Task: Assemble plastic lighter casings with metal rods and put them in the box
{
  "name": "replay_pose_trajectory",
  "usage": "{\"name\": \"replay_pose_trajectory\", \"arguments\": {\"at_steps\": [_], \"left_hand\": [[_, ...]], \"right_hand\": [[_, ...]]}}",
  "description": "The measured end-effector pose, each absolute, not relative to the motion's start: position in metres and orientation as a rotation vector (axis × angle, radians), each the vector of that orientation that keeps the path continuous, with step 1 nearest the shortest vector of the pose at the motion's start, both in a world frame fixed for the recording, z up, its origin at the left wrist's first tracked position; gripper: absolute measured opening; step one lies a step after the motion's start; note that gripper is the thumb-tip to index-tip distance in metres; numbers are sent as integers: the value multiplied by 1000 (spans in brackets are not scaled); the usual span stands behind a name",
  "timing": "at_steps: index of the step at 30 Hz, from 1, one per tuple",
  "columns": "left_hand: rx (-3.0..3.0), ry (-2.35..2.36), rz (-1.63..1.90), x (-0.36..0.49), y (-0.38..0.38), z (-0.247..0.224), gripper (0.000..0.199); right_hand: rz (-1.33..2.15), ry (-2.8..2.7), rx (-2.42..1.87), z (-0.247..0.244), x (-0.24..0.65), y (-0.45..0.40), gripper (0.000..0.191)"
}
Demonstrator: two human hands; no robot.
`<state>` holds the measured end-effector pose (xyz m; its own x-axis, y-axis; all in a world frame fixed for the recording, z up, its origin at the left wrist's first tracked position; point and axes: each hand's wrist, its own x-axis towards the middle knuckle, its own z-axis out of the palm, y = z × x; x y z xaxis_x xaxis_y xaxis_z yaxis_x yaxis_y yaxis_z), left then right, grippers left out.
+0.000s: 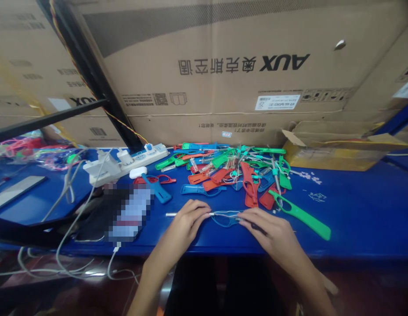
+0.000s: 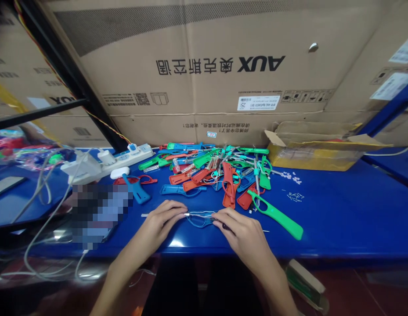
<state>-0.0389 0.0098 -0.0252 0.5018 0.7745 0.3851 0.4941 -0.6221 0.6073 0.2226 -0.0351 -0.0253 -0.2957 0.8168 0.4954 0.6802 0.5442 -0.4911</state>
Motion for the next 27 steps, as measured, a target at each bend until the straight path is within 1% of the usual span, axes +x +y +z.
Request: {"name": "replay_pose_trajectory", "arguments": {"at_steps": [5, 11, 19, 24, 27], "left_hand": [[2340, 1083, 960, -40, 10, -27, 18], [2381, 1175, 873, -40, 11, -23, 15], [2412, 1261, 826, -37, 5, -17, 16], [2414, 1341, 746, -38, 4, -16, 15], [2420, 1342, 757, -40, 4, -18, 14]], "right_hand": [[301, -2045, -1186, -26, 220, -30, 17], [306, -2030, -1238, -31, 222, -29, 15], [333, -2037, -1288, -25, 221, -36, 16], [395, -2069, -1236, -25, 221, -34, 17], [435, -2054, -1235, -27, 223, -34, 17]]}}
